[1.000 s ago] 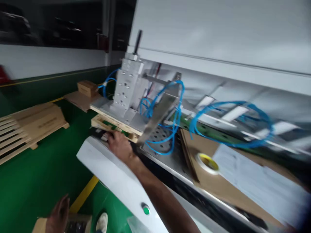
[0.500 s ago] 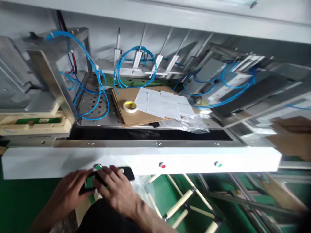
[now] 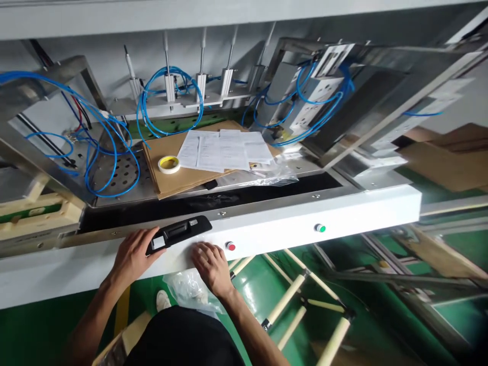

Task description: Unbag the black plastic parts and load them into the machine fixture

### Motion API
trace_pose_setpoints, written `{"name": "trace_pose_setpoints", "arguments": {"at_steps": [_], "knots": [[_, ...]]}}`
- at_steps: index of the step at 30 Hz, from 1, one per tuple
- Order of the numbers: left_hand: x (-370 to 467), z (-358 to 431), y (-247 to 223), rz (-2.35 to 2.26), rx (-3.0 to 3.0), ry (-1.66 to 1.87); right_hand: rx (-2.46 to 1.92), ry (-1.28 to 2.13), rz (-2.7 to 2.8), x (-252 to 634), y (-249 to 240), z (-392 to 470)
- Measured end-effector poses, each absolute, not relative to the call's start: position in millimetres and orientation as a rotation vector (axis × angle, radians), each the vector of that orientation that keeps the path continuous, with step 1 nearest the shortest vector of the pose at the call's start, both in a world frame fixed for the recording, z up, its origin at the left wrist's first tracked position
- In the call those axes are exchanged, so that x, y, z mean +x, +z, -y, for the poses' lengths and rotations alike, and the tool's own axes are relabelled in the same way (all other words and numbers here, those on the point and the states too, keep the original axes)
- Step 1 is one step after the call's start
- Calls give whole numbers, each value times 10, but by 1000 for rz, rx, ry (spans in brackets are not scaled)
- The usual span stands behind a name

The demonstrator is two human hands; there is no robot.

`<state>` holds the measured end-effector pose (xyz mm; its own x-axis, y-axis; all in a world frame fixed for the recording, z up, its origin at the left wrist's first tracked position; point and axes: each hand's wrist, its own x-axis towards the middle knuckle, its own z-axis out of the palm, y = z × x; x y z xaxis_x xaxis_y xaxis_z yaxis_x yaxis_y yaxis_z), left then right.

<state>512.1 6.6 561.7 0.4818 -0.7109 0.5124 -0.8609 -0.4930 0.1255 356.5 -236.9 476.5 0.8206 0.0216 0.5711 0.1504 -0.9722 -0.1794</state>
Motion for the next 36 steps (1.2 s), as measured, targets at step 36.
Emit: {"name": "trace_pose_setpoints", "arguments": {"at_steps": [36], "knots": [[4853, -402, 5314, 1237, 2331, 612, -2724, -889, 154, 3672, 5053, 2386]]}}
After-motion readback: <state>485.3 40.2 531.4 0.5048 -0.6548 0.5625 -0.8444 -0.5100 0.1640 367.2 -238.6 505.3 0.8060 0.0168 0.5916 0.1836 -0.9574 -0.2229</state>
